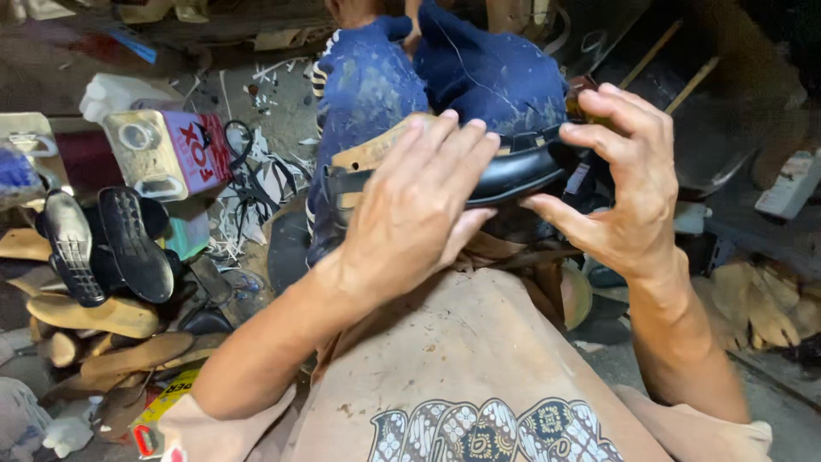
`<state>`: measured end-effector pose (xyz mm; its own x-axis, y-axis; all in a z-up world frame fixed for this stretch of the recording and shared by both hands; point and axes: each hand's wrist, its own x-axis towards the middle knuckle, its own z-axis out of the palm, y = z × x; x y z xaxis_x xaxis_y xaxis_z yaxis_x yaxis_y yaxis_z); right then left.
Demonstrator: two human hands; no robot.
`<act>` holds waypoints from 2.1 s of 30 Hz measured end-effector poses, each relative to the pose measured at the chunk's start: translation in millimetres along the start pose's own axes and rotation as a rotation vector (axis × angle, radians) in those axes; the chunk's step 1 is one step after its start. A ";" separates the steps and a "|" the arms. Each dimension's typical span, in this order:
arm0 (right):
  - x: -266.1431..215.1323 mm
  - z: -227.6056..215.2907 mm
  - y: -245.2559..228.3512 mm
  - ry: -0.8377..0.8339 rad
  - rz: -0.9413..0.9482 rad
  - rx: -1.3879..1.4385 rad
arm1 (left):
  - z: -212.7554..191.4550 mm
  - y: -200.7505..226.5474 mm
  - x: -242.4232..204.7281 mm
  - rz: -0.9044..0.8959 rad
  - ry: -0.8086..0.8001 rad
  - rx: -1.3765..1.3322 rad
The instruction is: The person fits a black leather shoe upper onto a wooden last, aligns the edges by hand, and then uses a hammer to strike and secure the sole and heel assembly.
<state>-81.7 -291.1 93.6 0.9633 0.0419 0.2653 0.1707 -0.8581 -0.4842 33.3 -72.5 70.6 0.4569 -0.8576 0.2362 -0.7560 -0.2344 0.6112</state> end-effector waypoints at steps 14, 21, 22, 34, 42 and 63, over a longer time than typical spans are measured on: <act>23.4 3.6 -1.8 -0.102 -0.157 0.138 | 1.4 -0.9 -0.8 -0.034 -0.097 0.029; 17.7 3.5 0.8 -0.147 0.114 0.320 | 1.4 -0.5 -6.0 -0.053 -0.160 -0.028; 20.0 2.4 -1.3 -0.141 0.118 0.321 | 0.5 1.0 -6.9 -0.049 -0.166 -0.027; -5.7 -5.0 11.6 -0.005 0.007 0.125 | 6.4 20.5 2.6 -0.047 -0.097 0.208; -8.2 4.4 7.4 -0.009 -0.072 0.142 | 3.6 16.6 4.6 -0.049 -0.107 0.138; 3.2 -3.5 8.4 -0.153 0.278 0.528 | 1.9 24.8 1.5 -0.095 -0.087 -0.017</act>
<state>-77.9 -300.0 93.3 0.9986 -0.0401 -0.0339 -0.0490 -0.4802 -0.8758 14.4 -80.5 84.6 0.4828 -0.8687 0.1110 -0.7029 -0.3088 0.6408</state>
